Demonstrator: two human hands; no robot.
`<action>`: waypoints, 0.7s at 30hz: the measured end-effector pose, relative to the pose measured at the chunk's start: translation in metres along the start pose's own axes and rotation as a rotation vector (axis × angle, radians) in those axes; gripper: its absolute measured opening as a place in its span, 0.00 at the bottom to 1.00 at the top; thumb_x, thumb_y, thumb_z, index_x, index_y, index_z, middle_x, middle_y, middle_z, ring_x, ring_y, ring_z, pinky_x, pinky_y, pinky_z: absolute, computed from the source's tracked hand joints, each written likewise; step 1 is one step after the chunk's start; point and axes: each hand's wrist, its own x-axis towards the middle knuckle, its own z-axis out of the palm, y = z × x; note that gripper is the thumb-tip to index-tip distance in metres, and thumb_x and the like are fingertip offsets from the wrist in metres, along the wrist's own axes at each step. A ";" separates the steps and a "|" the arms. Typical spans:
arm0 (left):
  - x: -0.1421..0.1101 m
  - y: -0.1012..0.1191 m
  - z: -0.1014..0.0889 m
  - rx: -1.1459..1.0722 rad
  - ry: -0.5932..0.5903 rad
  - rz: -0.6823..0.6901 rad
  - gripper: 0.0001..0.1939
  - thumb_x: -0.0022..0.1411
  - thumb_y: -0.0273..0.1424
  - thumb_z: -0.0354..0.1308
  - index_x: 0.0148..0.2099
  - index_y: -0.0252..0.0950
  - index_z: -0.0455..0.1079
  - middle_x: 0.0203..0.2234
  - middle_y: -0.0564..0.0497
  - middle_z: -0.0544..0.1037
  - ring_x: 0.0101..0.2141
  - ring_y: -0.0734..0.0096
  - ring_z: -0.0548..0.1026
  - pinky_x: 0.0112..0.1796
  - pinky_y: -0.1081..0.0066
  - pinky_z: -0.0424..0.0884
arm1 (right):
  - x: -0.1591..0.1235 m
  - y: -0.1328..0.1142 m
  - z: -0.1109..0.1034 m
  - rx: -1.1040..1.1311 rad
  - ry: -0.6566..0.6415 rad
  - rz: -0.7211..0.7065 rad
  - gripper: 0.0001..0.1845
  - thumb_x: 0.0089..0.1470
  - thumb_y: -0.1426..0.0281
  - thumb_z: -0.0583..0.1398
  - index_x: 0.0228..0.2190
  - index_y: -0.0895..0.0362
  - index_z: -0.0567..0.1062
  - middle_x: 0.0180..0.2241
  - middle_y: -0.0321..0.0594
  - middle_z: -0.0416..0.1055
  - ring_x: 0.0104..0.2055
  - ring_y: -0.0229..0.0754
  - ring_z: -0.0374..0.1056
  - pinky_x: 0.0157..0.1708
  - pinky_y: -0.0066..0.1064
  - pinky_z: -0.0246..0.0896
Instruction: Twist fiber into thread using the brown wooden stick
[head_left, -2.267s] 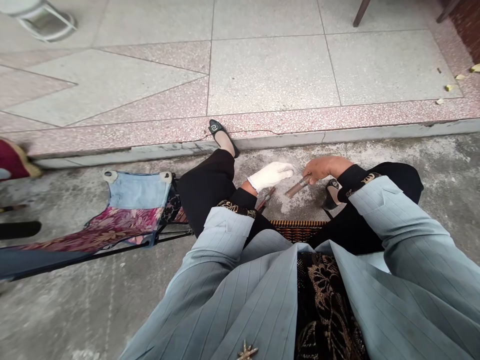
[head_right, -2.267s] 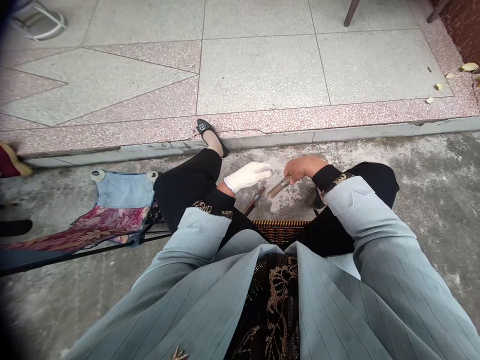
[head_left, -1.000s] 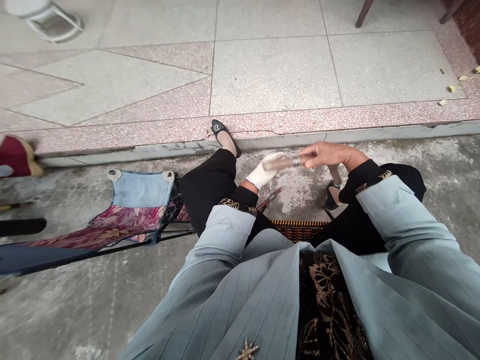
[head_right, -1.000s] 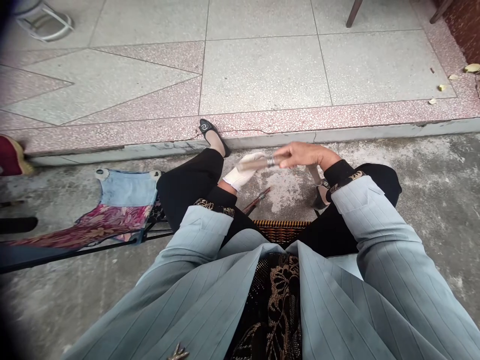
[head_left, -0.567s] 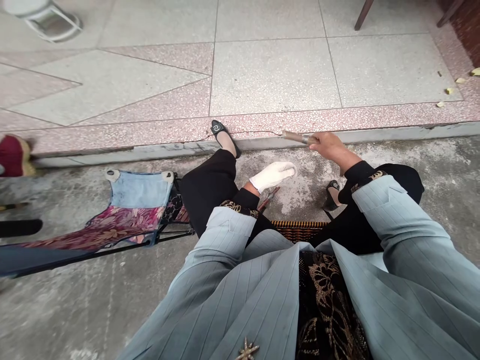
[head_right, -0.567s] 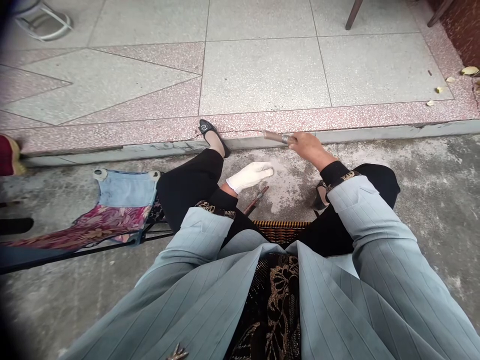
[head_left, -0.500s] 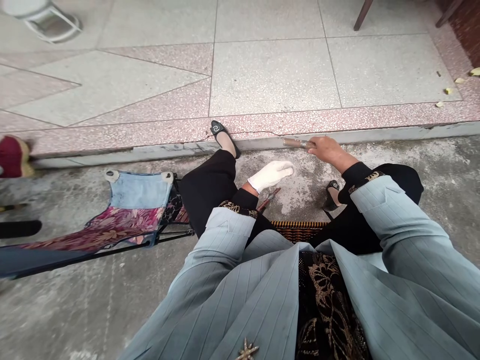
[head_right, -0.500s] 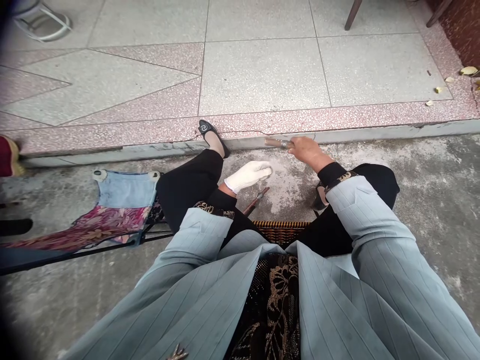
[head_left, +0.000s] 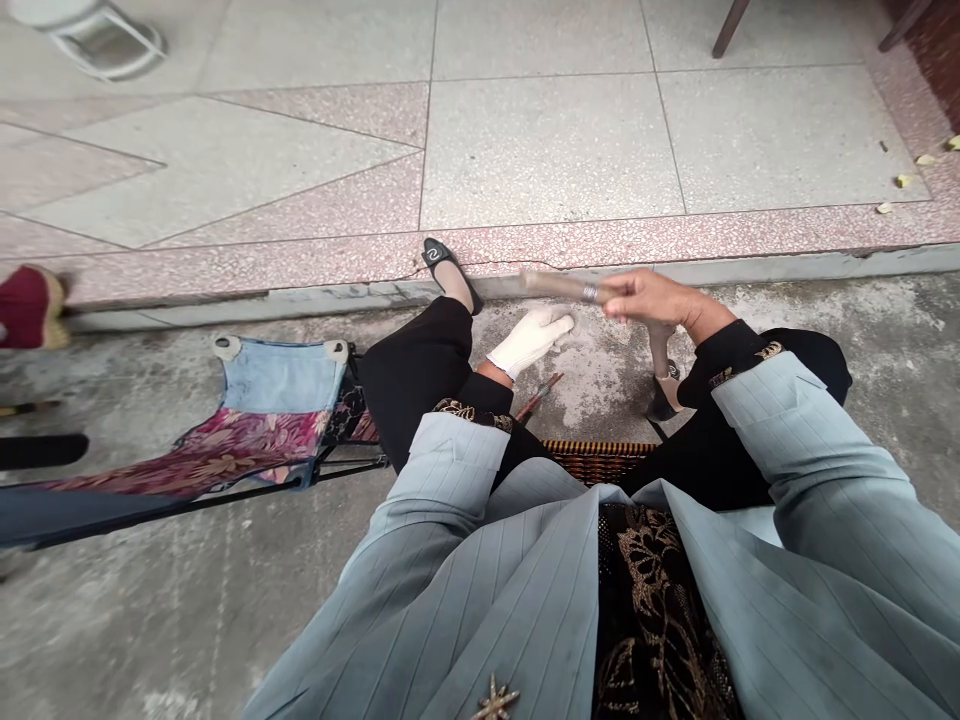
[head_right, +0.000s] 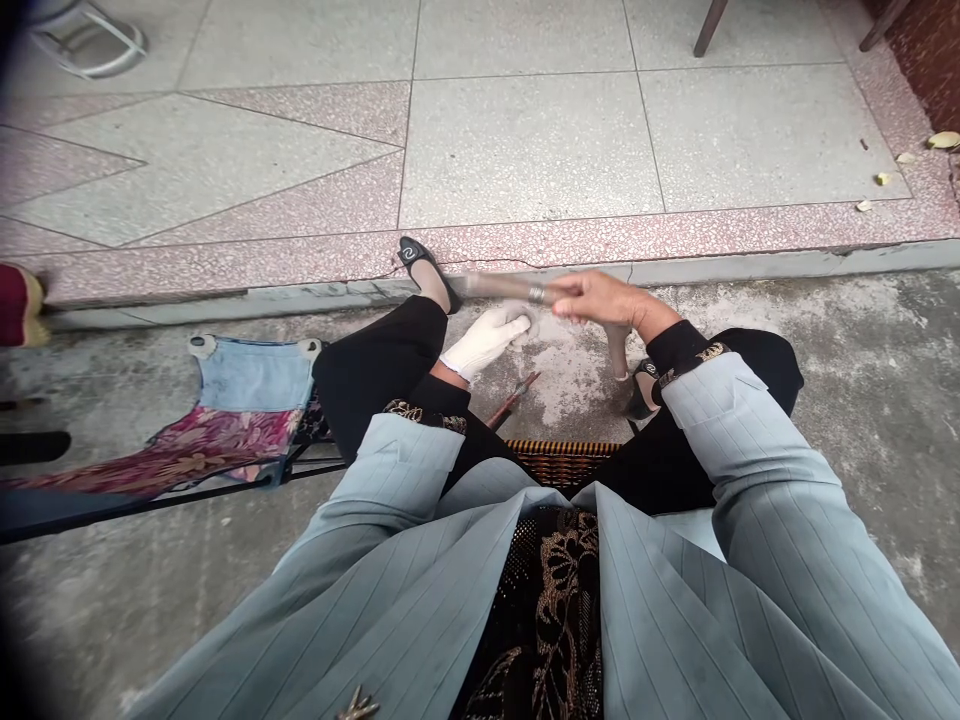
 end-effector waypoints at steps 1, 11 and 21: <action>0.000 0.000 0.002 -0.036 -0.022 -0.004 0.19 0.65 0.45 0.49 0.37 0.33 0.68 0.22 0.52 0.69 0.22 0.75 0.64 0.26 0.74 0.62 | 0.001 0.000 -0.003 0.057 0.121 -0.001 0.18 0.51 0.63 0.64 0.43 0.58 0.78 0.27 0.35 0.70 0.26 0.34 0.61 0.28 0.27 0.57; -0.006 0.018 0.009 0.012 -0.194 -0.008 0.21 0.63 0.48 0.52 0.34 0.33 0.70 0.19 0.55 0.64 0.21 0.76 0.61 0.25 0.75 0.59 | 0.008 0.021 -0.013 -0.282 0.427 0.224 0.16 0.50 0.65 0.63 0.40 0.59 0.79 0.27 0.37 0.70 0.28 0.38 0.63 0.29 0.29 0.55; -0.005 0.009 -0.006 0.309 -0.106 0.023 0.19 0.63 0.42 0.50 0.39 0.32 0.73 0.30 0.51 0.76 0.31 0.70 0.70 0.34 0.73 0.64 | 0.010 0.019 0.018 -0.651 -0.273 0.217 0.14 0.51 0.69 0.65 0.41 0.54 0.81 0.34 0.39 0.77 0.34 0.42 0.68 0.32 0.30 0.55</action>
